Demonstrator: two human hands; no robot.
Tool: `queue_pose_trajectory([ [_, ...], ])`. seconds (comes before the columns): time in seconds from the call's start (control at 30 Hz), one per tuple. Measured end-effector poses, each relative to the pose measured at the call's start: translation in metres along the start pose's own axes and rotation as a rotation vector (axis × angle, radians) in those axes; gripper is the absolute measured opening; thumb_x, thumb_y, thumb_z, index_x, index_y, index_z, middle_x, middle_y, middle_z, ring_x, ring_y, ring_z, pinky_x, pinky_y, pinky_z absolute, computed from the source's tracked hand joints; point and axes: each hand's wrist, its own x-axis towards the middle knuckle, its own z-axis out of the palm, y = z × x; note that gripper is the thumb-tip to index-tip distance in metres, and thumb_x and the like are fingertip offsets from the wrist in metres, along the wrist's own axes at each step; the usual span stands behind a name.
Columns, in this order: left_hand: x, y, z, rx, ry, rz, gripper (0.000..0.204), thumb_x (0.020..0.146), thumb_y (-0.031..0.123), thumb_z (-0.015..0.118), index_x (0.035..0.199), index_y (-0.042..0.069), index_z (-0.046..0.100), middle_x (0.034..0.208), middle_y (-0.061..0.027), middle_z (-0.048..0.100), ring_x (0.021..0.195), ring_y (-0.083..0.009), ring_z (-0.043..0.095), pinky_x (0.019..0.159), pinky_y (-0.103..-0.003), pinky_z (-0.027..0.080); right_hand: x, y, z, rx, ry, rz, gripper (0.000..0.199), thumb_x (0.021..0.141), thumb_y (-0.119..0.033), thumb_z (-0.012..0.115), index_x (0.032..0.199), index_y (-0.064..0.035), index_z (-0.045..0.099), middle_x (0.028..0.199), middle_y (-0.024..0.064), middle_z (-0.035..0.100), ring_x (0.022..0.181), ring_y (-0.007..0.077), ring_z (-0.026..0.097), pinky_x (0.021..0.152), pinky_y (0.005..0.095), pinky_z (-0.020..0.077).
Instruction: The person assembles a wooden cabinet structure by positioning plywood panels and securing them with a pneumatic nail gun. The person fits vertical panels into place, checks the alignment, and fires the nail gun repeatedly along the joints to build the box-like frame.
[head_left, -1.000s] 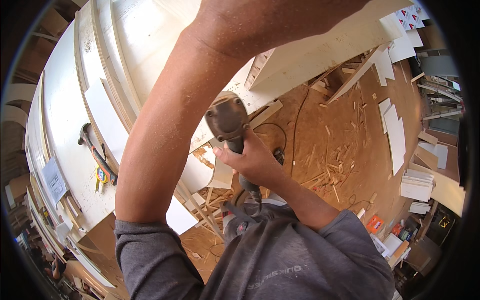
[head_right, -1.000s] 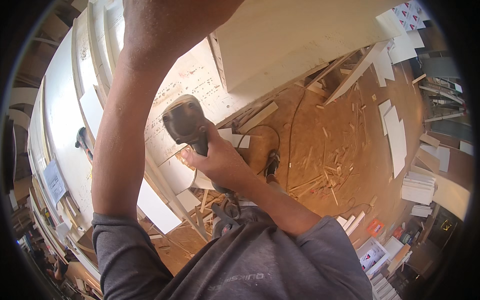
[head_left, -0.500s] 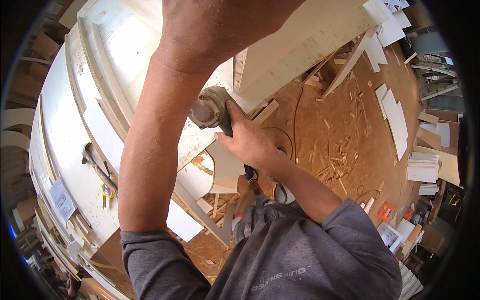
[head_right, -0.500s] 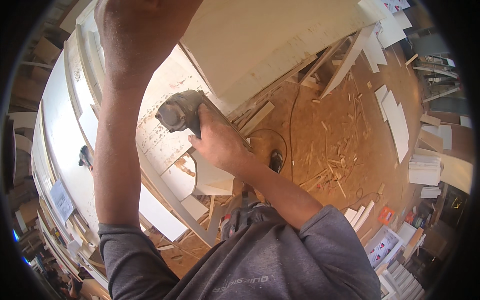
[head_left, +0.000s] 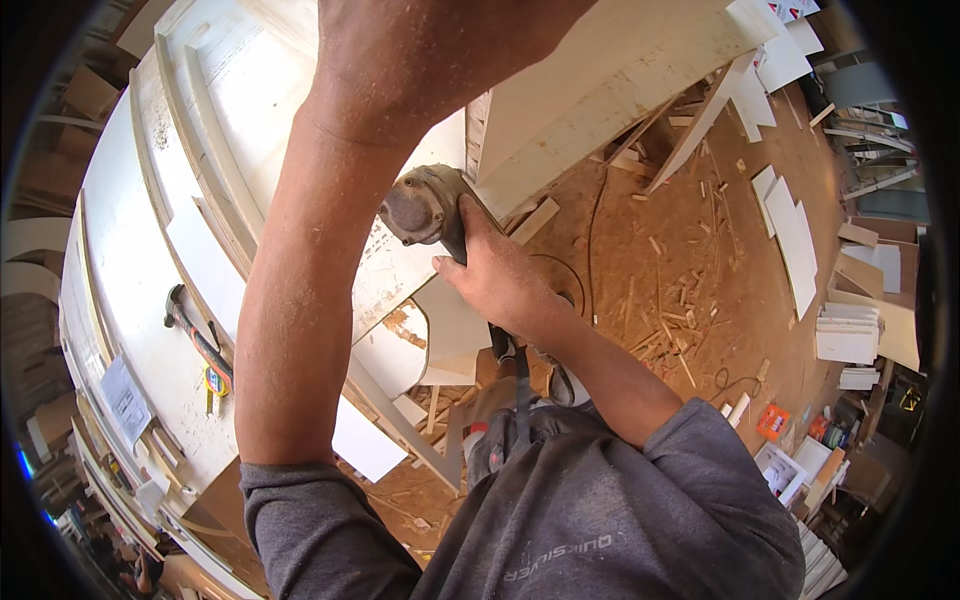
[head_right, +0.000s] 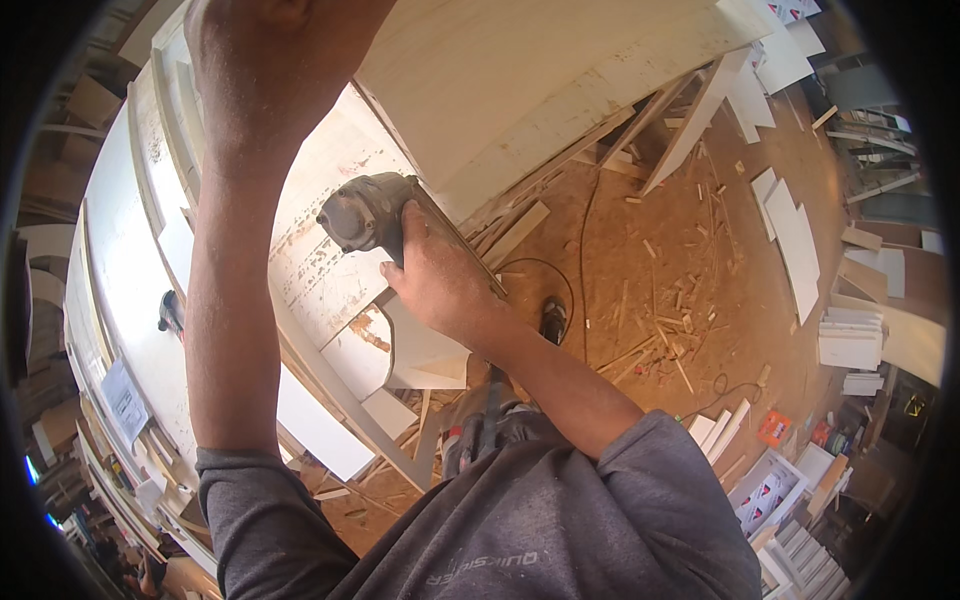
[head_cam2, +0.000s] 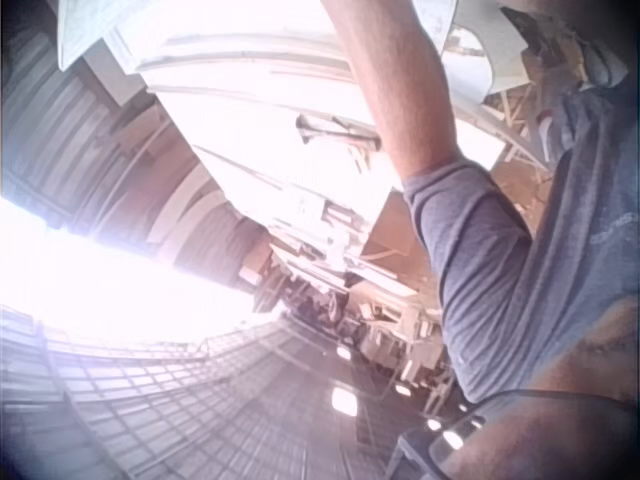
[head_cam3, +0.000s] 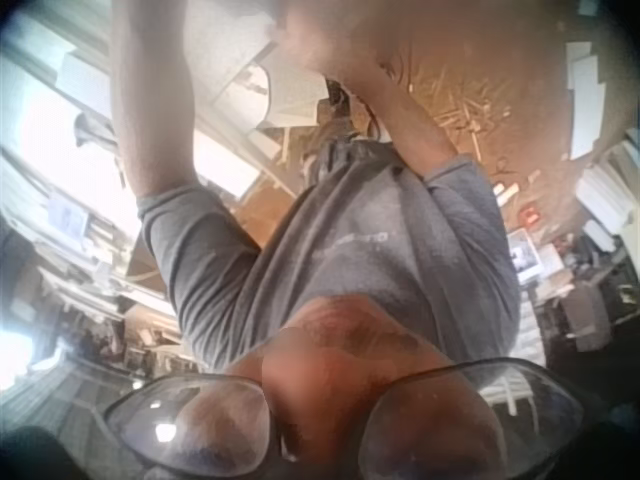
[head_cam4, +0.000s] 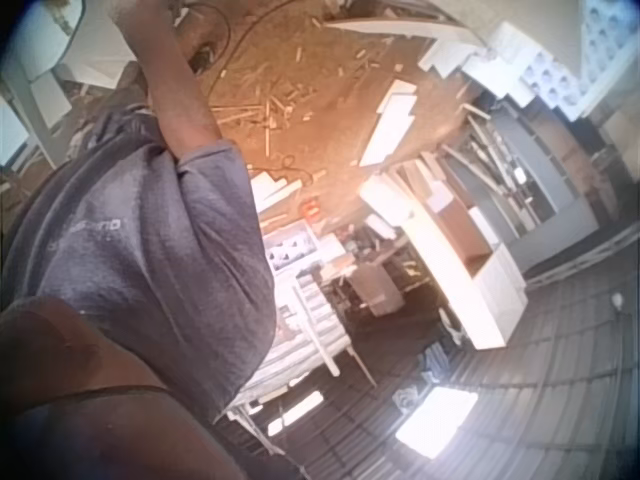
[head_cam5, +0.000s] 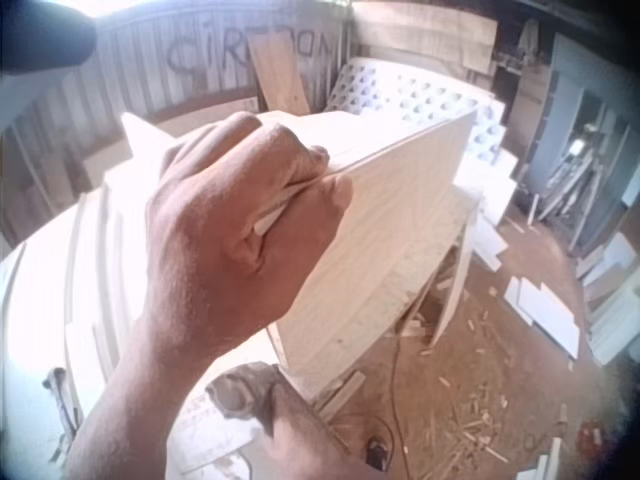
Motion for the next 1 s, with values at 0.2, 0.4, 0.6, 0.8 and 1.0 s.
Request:
queue_pose_trajectory([
  [0.2,0.002,0.003,0.000,-0.041,0.029,-0.009,0.012,0.076,0.008,0.069,0.071,0.004,0.059,0.065,-0.0062,0.058,0.062,-0.0200,0.057,0.058,-0.034,0.045,-0.002,0.003,0.000,-0.005,0.028,-0.018,0.071,0.090,-0.023,0.061,0.144,0.0018,0.023,0.132,0.0312,0.048,0.120,0.0448,0.051,0.101,0.0475,0.0421],
  [0.4,0.003,0.008,-0.004,0.022,-0.001,0.010,0.013,0.076,0.008,0.069,0.070,0.004,0.058,0.064,-0.0059,0.057,0.061,-0.0206,0.057,0.058,-0.034,0.045,0.000,0.009,0.007,-0.009,0.044,-0.030,0.072,0.089,-0.023,0.063,0.144,0.0008,0.023,0.132,0.0303,0.049,0.119,0.0450,0.051,0.100,0.0478,0.0427],
  [0.6,0.003,0.007,0.000,0.011,0.044,0.007,0.015,0.076,0.008,0.070,0.070,0.005,0.057,0.066,-0.0058,0.057,0.063,-0.0216,0.057,0.059,-0.035,0.045,-0.001,0.012,0.006,0.024,0.075,-0.075,0.071,0.089,-0.023,0.063,0.143,0.0009,0.023,0.133,0.0297,0.048,0.119,0.0455,0.051,0.100,0.0479,0.0426],
  [0.8,0.002,0.003,-0.003,0.044,-0.011,-0.013,0.015,0.076,0.010,0.070,0.070,0.005,0.057,0.066,-0.0060,0.057,0.064,-0.0231,0.057,0.061,-0.036,0.046,-0.006,0.011,0.008,0.029,0.060,-0.082,0.071,0.089,-0.023,0.062,0.144,0.0006,0.024,0.134,0.0294,0.048,0.119,0.0453,0.051,0.100,0.0476,0.0427],
  [1.0,0.002,0.005,-0.001,0.021,0.079,0.076,0.016,0.075,0.011,0.069,0.070,0.006,0.056,0.066,-0.0062,0.056,0.064,-0.0232,0.057,0.062,-0.037,0.046,-0.001,0.009,0.006,0.047,0.079,-0.057,0.070,0.090,-0.024,0.062,0.145,-0.0018,0.024,0.129,0.0298,0.052,0.120,0.0450,0.051,0.099,0.0477,0.0426],
])
